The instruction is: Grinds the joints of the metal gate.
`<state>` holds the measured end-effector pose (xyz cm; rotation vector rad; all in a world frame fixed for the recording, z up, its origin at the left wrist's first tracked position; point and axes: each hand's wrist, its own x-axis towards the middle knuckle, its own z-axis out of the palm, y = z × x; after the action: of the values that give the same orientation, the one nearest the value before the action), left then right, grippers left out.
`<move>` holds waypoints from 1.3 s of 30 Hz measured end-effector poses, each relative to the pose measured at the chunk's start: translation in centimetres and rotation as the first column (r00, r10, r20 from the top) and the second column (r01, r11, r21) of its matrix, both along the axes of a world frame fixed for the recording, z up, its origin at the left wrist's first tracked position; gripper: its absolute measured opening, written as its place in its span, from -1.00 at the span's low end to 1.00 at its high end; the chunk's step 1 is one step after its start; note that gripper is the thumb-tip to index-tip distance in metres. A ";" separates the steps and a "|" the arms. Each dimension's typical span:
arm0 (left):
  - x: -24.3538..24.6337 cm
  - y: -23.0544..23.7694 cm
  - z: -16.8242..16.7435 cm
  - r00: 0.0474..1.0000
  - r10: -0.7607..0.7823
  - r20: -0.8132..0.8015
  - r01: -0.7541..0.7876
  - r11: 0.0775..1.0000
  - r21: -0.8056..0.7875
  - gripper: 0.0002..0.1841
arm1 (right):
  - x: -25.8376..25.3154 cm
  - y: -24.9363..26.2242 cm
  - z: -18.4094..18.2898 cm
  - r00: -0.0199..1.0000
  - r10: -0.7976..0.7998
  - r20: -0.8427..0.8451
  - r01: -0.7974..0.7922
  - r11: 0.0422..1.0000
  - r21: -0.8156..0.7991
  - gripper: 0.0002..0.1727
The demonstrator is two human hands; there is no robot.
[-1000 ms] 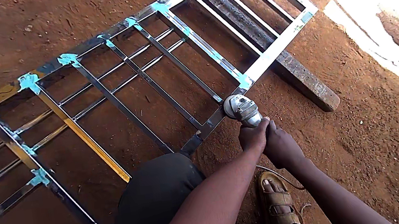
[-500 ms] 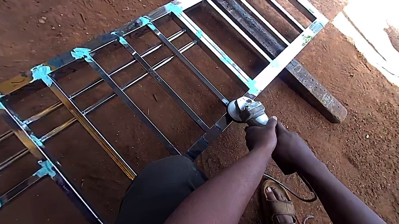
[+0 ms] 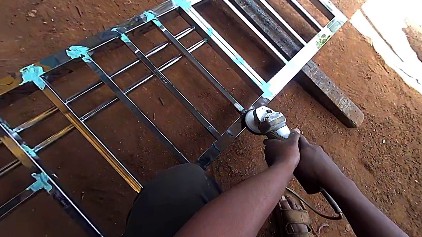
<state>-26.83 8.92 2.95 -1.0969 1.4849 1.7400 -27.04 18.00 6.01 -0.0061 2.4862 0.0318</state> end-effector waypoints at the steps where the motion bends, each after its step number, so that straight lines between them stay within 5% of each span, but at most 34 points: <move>1: 0.5 0.4 0.0 1.000 -0.008 0.004 0.008 1.000 -0.005 -0.13 | 0.5 0.3 0.2 1.000 0.001 0.007 -0.001 1.000 0.004 -0.39; 8: -1.9 -0.3 -1.1 0.999 0.021 -0.030 -0.021 1.000 0.002 -0.13 | -2.1 -0.6 -0.8 1.000 -0.023 -0.006 0.023 1.000 0.020 -0.40; 39: 1.8 0.4 -0.9 0.999 -0.016 -0.030 0.015 0.999 -0.031 -0.19 | 1.8 -0.2 -0.7 0.999 -0.038 -0.015 0.038 0.999 0.037 -0.38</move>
<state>-25.06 9.33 2.01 -1.0766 1.5384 1.7357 -25.19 17.81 5.27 0.0574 2.4992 0.0618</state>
